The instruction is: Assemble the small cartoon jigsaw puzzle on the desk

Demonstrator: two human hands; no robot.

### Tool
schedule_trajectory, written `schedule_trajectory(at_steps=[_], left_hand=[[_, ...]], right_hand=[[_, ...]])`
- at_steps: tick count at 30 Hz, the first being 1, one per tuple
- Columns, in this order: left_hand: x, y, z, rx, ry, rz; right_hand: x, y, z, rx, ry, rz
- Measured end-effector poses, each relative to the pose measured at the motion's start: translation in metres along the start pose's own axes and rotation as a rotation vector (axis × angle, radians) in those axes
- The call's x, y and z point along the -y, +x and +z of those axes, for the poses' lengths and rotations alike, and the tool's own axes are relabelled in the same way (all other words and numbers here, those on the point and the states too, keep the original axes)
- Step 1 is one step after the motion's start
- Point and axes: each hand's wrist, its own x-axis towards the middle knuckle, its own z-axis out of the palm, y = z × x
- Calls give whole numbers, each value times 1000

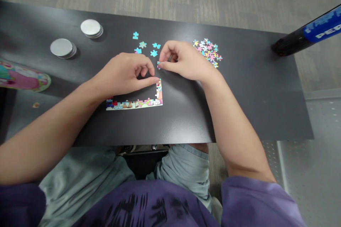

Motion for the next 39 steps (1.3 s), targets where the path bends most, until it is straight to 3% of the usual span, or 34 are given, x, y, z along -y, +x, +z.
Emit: schedule_trajectory(at_steps=[7,17,31,35,39], left_hand=[[3,0,-4,29,18,36],[5,0,-3,40,61,73],[4,-2,2,-3,84,92],[6,-1,-8,-1,23,57],[20,1,-31,-163,54,-75]], right_hand=[[7,-4,-4,122,119,-3],[6,0,0,254,119,-78],[3,-2,4,167,48,-64],[2,-2,2,158,44,-71],[-3,0,1,53,43,-79]])
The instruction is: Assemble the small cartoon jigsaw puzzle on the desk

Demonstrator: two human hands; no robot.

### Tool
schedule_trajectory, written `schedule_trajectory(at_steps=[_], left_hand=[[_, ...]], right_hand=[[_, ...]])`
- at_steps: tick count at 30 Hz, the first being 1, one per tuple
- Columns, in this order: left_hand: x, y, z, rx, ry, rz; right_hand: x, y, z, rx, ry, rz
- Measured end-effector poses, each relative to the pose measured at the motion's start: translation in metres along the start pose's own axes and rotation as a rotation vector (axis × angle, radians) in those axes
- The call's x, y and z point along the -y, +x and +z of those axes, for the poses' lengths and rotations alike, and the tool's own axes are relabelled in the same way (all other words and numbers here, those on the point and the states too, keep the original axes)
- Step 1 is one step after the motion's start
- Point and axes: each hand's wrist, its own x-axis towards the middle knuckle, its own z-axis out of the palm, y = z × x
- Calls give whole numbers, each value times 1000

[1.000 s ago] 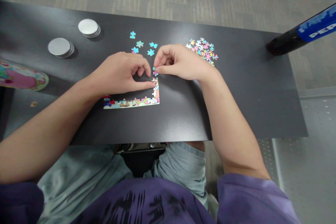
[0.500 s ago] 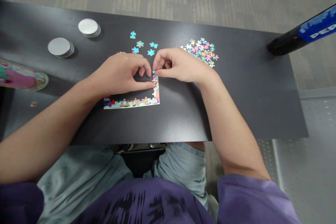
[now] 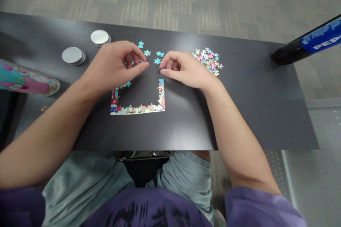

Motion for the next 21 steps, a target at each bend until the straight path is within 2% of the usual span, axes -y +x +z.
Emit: schedule_trajectory(at_steps=[3,6,12,17,21], left_hand=[[17,3,-15,-128,94,-79],[31,4,-22,-178,155,-136],[35,4,-15,-121,179,-178],[25,3,1,-54,136,-138],[23,1,8,-49,126,-110]], right_hand=[[-8,2,1,-106,-124,-33],[-16,3,4,-192,-302,-117],[-27,4,12,-151,-438,-244],[-28,3,13,-166,-441,-216],[-24,2,13,-170,-429,-172]])
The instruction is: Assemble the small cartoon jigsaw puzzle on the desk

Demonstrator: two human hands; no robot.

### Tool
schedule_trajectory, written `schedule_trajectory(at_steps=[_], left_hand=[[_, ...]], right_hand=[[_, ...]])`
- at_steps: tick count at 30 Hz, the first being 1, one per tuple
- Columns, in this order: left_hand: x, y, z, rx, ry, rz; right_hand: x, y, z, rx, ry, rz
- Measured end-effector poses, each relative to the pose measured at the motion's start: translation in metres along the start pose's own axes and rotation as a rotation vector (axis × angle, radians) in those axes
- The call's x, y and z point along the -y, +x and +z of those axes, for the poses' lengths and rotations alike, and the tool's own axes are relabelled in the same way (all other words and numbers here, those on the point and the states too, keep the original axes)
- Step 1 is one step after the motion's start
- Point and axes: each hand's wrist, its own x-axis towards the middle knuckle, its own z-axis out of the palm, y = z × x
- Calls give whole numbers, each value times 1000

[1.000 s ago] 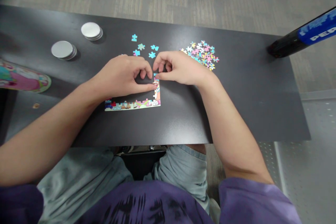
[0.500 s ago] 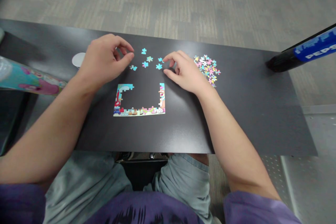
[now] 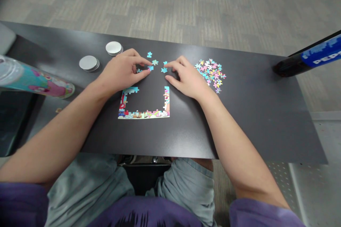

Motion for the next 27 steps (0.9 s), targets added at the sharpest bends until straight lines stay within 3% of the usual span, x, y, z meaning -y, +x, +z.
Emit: schedule_trajectory(at_steps=[9,14,22,27], left_hand=[[18,7,-8,-41,-103,74],[26,9,-14,2,-151,96],[21,8,-5,79,-70,147],[5,5,-6,172,-102,147]], right_hand=[[8,1,-3,17,31,50],[7,2,-3,23,44,55],[5,2,-3,11,54,42],[7,2,-4,22,42,67]])
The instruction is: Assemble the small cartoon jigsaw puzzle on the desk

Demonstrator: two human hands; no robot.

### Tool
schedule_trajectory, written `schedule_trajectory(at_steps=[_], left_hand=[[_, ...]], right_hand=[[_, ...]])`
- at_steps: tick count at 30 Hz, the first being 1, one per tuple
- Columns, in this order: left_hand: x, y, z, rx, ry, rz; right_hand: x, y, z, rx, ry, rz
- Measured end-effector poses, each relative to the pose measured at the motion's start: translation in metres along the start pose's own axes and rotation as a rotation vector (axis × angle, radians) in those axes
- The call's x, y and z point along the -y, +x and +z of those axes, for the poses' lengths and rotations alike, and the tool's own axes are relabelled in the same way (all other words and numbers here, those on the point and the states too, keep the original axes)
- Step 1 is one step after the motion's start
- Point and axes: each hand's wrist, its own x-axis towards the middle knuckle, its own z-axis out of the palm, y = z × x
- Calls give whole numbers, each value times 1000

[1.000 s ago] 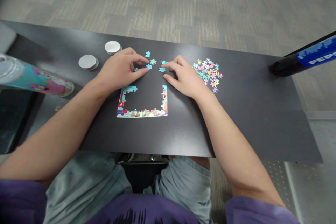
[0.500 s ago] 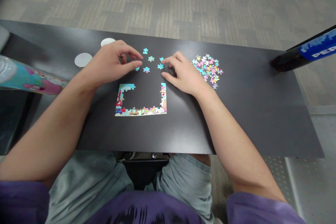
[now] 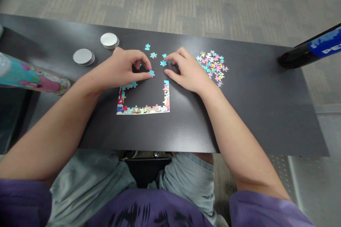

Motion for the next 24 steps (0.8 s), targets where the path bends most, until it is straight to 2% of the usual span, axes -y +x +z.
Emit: schedule_trajectory(at_steps=[7,18,24], left_hand=[[-27,-4,10,16,-47,67],[-37,-7,17,6,-46,132],[-38,-8,17,1,-33,130]], right_hand=[[0,0,-1,11,-24,10],[3,1,-1,11,-12,41],[2,1,-8,34,119,90]])
